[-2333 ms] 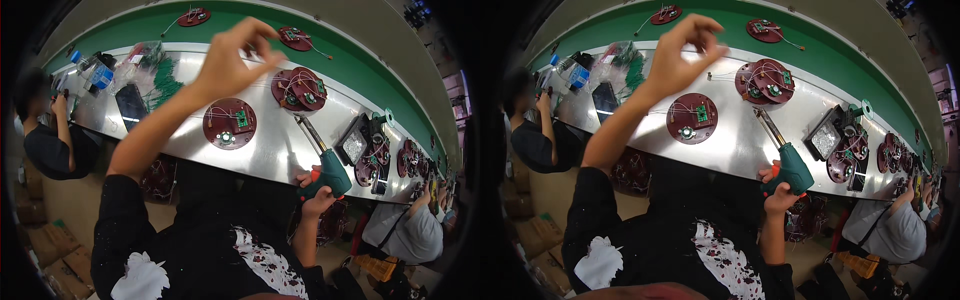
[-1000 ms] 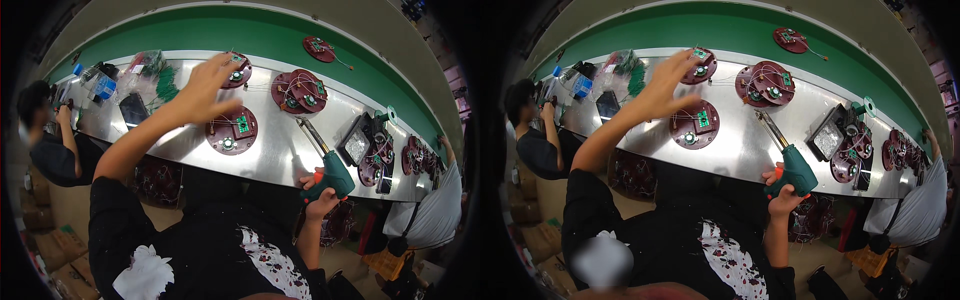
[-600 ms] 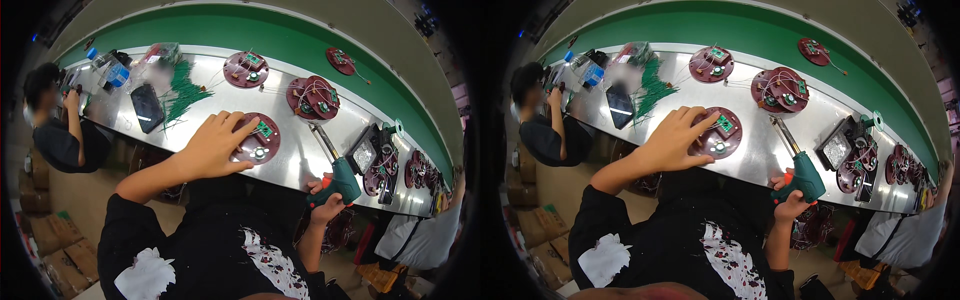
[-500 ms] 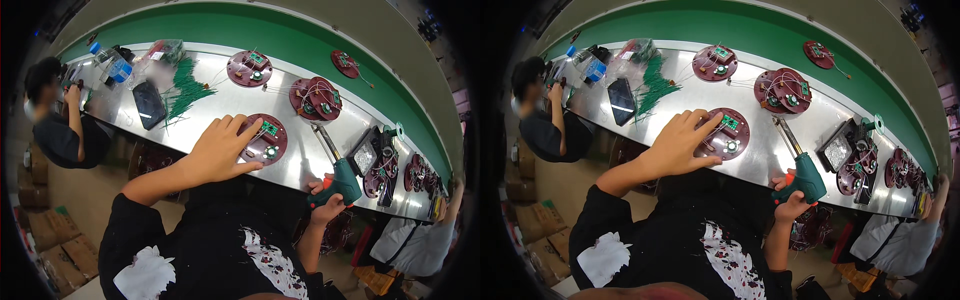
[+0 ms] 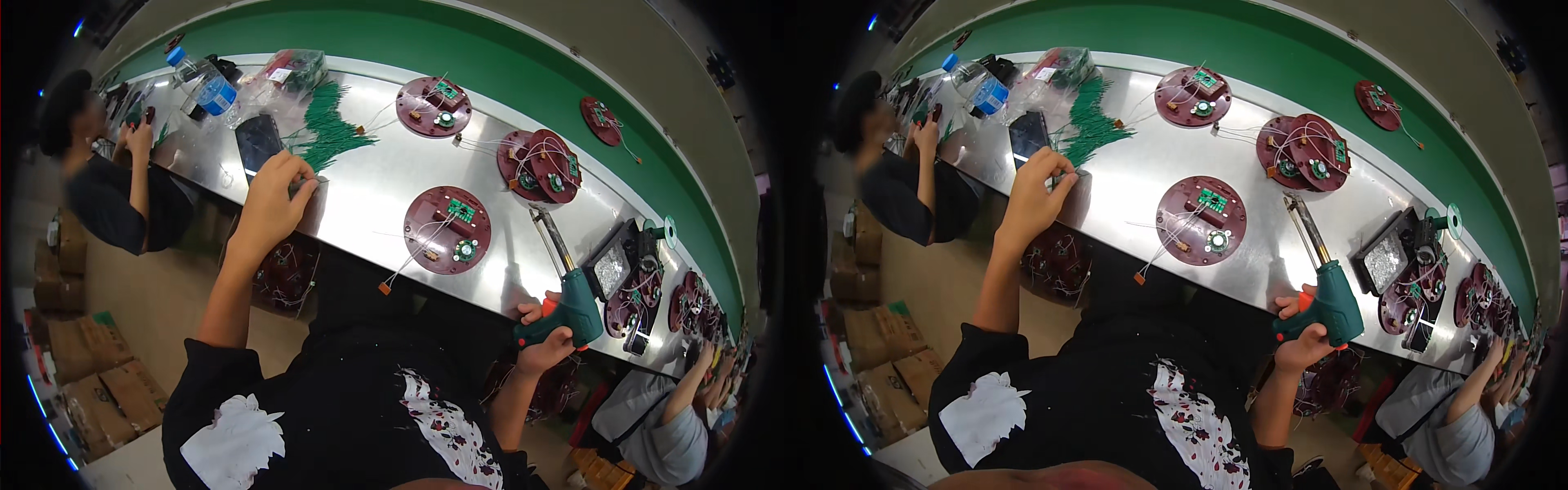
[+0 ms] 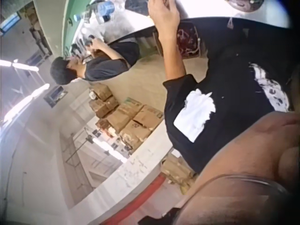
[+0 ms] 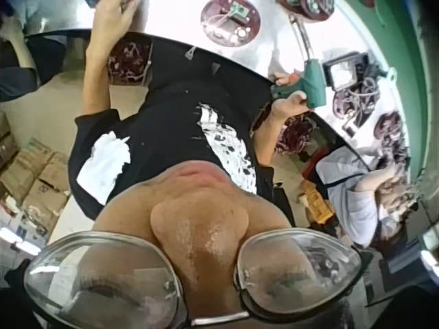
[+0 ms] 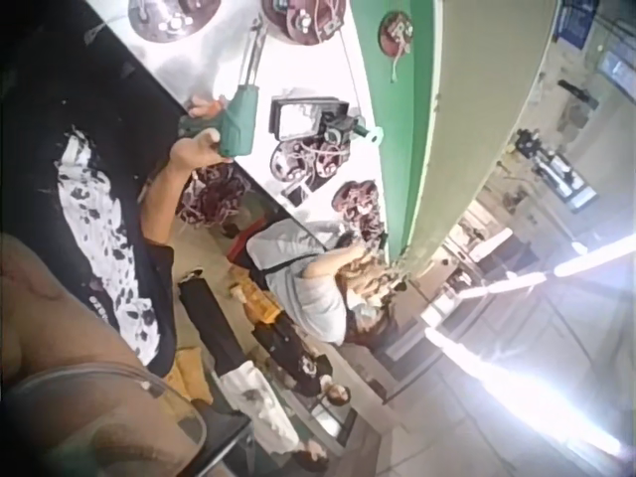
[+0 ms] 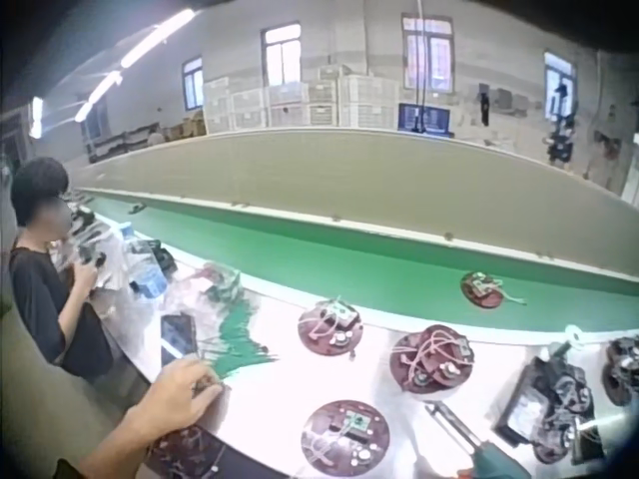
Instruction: Soldering components onto circular red circuit boards at an assembly line workstation.
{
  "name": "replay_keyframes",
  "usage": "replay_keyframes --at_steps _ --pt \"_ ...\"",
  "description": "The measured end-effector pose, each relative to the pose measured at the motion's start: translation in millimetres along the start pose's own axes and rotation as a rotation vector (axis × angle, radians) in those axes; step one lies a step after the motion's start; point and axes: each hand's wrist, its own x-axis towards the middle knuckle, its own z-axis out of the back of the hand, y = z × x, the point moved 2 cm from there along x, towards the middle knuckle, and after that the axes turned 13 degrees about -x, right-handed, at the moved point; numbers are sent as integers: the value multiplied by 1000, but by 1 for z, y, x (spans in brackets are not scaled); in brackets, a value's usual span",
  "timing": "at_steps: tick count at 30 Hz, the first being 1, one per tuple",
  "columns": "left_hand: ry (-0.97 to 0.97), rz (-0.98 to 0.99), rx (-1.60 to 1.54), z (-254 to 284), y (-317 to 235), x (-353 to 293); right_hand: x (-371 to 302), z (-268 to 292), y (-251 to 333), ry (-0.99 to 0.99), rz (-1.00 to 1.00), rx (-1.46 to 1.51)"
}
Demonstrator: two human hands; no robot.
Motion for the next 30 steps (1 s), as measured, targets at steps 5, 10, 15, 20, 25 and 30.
replay_keyframes --at_steps 5,10,15,20,25,30 --pt "98 -40 16 0 5 2 0 -1 2 4 4 13" --pt "201 -97 111 0 6 11 1 -3 3 -25 5 7" --pt "272 -183 121 -8 -8 21 3 -5 8 -64 6 -23" --pt "283 -136 -288 -40 -58 25 0 -1 8 -2 -14 -59" --pt "202 -236 -513 -88 -83 33 -2 -1 4 50 -10 -67" --pt "299 -131 -562 -113 -87 47 -3 -1 5 91 10 -104"
